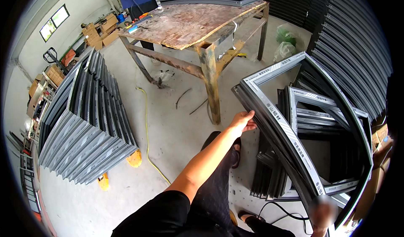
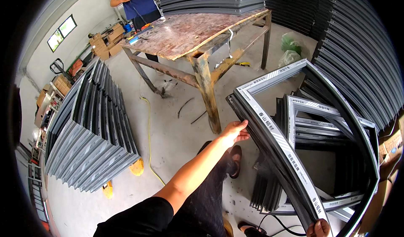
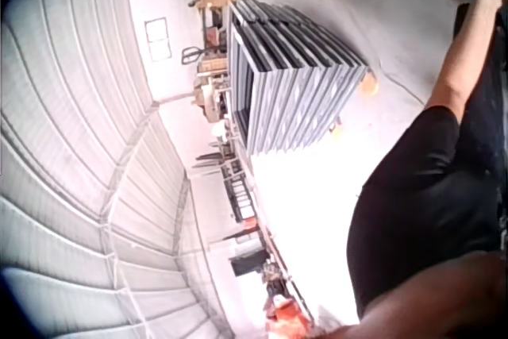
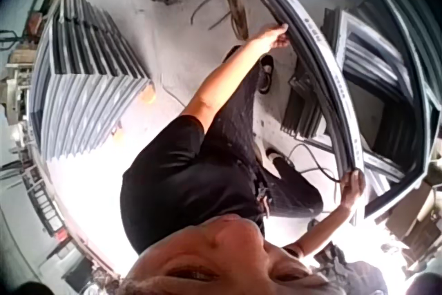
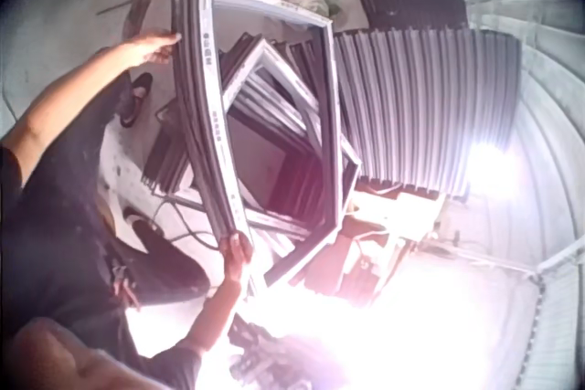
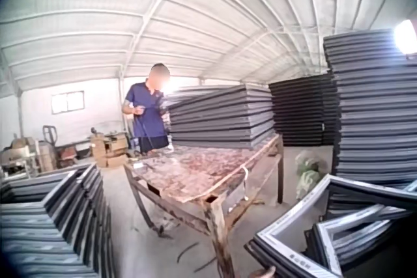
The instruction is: The person fits a rubber gasket strip into the channel of an aluminum window frame by hand and using a tool, then lifts and places the frame onto a stack of similar frames.
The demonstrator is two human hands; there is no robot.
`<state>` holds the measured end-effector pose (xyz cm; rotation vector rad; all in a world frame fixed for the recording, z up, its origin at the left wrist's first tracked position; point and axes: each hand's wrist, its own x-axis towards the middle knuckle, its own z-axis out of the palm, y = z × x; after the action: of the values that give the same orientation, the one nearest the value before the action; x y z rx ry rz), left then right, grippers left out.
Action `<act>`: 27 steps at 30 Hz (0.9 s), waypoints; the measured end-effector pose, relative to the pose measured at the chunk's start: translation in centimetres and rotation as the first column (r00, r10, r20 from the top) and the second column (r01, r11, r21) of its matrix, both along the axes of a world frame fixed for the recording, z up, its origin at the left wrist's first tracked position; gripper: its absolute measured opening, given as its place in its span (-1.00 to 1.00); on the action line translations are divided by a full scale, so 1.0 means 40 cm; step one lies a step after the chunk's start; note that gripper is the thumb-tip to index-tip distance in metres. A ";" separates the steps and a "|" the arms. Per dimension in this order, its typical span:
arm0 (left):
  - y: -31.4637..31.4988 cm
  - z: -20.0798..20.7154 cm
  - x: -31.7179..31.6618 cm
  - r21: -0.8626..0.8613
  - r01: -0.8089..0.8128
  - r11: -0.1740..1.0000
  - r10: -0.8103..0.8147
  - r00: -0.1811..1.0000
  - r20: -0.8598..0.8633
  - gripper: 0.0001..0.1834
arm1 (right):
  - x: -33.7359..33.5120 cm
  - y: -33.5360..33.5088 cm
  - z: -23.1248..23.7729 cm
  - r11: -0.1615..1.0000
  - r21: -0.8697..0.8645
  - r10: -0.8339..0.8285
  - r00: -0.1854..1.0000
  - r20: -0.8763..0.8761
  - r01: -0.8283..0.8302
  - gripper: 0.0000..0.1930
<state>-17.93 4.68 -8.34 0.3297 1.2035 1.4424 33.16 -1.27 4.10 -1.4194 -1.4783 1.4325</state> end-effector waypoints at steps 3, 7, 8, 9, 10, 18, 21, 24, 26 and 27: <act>-0.005 0.019 0.026 -0.035 -0.032 0.999 0.032 0.999 0.009 -0.53 | 0.005 -0.003 -0.003 1.000 0.007 0.000 1.000 -0.003 0.000 -0.72; -0.015 -0.015 0.077 0.063 0.052 0.997 -0.054 0.998 0.030 -0.55 | 0.007 -0.017 -0.001 1.000 0.023 0.011 1.000 -0.003 -0.011 -0.72; -0.013 0.005 0.092 0.001 0.032 0.999 -0.032 0.999 0.011 -0.56 | 0.004 -0.020 0.002 1.000 0.026 0.010 1.000 0.012 -0.010 -0.72; -0.014 -0.001 0.087 0.013 0.016 1.000 -0.016 1.000 0.008 -0.57 | -0.005 -0.023 0.004 0.999 0.026 0.019 1.000 0.019 -0.020 -0.72; -0.021 -0.011 0.087 0.024 0.000 1.000 0.000 1.000 0.005 -0.57 | -0.015 -0.027 0.007 0.999 0.027 0.025 0.999 0.032 -0.026 -0.72; -0.056 0.034 0.178 0.022 0.111 0.994 -0.111 0.994 0.019 -0.66 | -0.036 -0.058 0.009 0.998 0.052 0.011 0.992 0.127 -0.018 -0.75; -0.082 0.038 0.230 0.013 0.154 0.988 -0.155 0.986 0.064 -0.68 | -0.038 -0.077 0.004 0.999 0.036 0.005 0.989 0.147 -0.010 -0.81; -0.070 0.034 0.251 -0.005 0.078 0.997 -0.078 0.997 0.003 -0.69 | -0.052 -0.077 0.004 0.991 0.120 0.029 0.964 0.263 -0.062 -0.83; -0.086 0.052 0.275 -0.042 0.094 0.995 -0.093 0.996 0.017 -0.69 | -0.059 -0.080 0.007 0.993 0.093 0.045 0.954 0.297 -0.076 -0.83; -0.096 0.067 0.296 -0.063 0.146 0.987 -0.144 0.989 0.027 -0.69 | -0.054 -0.082 0.002 0.993 0.091 0.047 0.958 0.283 -0.075 -0.83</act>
<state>-6.09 0.83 -5.67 0.3489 1.1812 1.2759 31.00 -4.56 4.16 -1.5750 -1.7583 1.2089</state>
